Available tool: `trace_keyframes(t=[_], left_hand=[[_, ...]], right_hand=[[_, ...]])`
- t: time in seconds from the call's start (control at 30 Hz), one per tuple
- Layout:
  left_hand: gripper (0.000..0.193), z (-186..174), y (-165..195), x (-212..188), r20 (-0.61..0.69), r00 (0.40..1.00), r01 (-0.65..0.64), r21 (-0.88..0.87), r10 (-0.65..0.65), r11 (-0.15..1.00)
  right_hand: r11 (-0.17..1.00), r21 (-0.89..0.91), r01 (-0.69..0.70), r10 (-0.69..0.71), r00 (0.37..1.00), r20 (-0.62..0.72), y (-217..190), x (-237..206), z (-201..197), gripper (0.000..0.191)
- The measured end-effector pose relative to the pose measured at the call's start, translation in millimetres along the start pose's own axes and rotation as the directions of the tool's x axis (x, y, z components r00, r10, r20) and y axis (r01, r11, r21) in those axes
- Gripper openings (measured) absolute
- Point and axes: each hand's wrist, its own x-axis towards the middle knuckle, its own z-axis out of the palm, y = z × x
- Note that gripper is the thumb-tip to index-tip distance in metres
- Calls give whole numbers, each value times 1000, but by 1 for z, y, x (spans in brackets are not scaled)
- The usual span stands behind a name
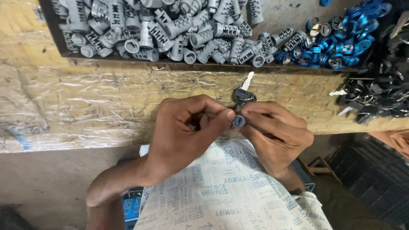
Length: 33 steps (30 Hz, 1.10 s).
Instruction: The person sits at a workbench assembling padlock cylinder locks. They pick small blue and gray pin components from trays, press them into open lock cylinder bodies one at a time, and occasionally pick up a keyed cylinder to check it before setting it aside and starting the next one.
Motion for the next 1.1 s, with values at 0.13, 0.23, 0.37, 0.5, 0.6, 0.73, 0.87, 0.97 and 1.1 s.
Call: trace_keyframes(t=[0.13,0.23,0.37,0.5,0.6,0.73,0.87,0.97,1.1], left_hand=[[7,-3,8,-4,-3,977,-204,267,213,942],[6,-11,16,-2,72,971,-239,340,228,910],[6,-10,20,5,138,905,-413,509,402,755],[23,7,10,16,165,589,-678,634,791,372],[23,10,-3,13,30,689,-654,458,724,603],[12,4,-25,9,-67,958,-285,-95,280,954],[11,-3,-37,4,-121,939,-327,-30,321,945],[11,-7,-39,4,-132,921,-368,13,366,930],[14,-6,-41,8,-172,906,-384,50,387,922]], right_hand=[[999,6,46,-46,999,-25,-4,4,5,28],[996,-48,81,-81,997,0,-4,3,7,29],[976,-178,128,-117,991,69,2,0,0,29],[924,-292,246,-231,969,86,-3,10,2,30],[829,-359,429,-375,902,213,-22,33,13,30],[712,-165,683,-662,731,166,-32,76,16,22],[710,-557,431,-503,864,28,-3,103,-58,5],[571,-765,297,-433,901,26,36,120,-93,3],[497,-815,296,-399,913,88,44,138,-80,9]])
